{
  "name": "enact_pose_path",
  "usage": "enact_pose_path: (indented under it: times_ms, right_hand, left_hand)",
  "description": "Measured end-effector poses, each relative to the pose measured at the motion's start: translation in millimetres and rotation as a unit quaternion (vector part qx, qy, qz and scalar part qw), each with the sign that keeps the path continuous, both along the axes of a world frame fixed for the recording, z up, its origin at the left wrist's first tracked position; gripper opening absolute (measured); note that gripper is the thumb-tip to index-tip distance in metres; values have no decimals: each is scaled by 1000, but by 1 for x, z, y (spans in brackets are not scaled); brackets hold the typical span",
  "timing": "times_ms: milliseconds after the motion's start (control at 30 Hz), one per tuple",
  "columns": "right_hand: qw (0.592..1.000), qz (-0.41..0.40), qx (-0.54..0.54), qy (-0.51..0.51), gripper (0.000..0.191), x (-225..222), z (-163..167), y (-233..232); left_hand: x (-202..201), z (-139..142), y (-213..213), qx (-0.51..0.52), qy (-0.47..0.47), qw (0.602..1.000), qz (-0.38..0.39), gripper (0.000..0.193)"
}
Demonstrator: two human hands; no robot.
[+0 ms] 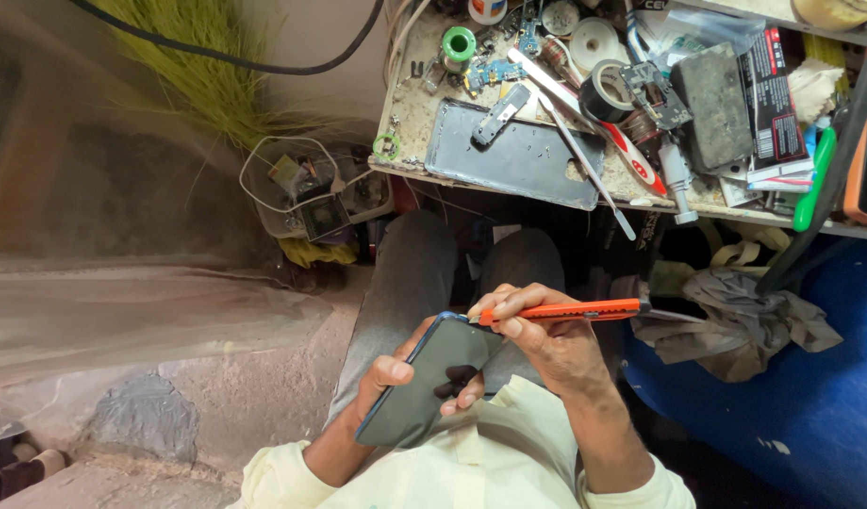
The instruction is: The person disassembles a smartphone by removing the back cover and prying the screen. They apply adhesive tape to the internal frame and use a screwdriver to adjust internal components.
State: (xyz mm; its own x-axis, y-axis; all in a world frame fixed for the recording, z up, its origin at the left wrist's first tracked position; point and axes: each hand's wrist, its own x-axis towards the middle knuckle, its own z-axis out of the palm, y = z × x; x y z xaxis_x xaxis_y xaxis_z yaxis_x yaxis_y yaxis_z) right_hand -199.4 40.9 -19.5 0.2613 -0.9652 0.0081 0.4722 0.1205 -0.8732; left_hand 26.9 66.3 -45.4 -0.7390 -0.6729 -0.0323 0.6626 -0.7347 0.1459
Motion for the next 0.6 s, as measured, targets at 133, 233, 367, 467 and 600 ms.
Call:
enact_pose_path:
  times_ms: [133, 233, 367, 467, 600]
  right_hand:
    - [999, 10, 14, -29, 10, 1, 1, -1]
    - [999, 14, 30, -34, 11, 0, 3, 0]
    - [998, 20, 46, -25, 13, -2, 5, 0]
    - [997, 33, 58, -38, 14, -3, 5, 0]
    - [996, 30, 74, -47, 15, -3, 3, 0]
  left_hand:
    - [1, 1, 0, 1, 2, 1000, -3, 75]
    - [1, -1, 1, -1, 10, 1000, -7, 75]
    - [0, -5, 1, -8, 13, 1000, -8, 76]
    - [1, -6, 1, -10, 20, 1000, -13, 77]
    - [0, -3, 1, -3, 11, 1000, -8, 78]
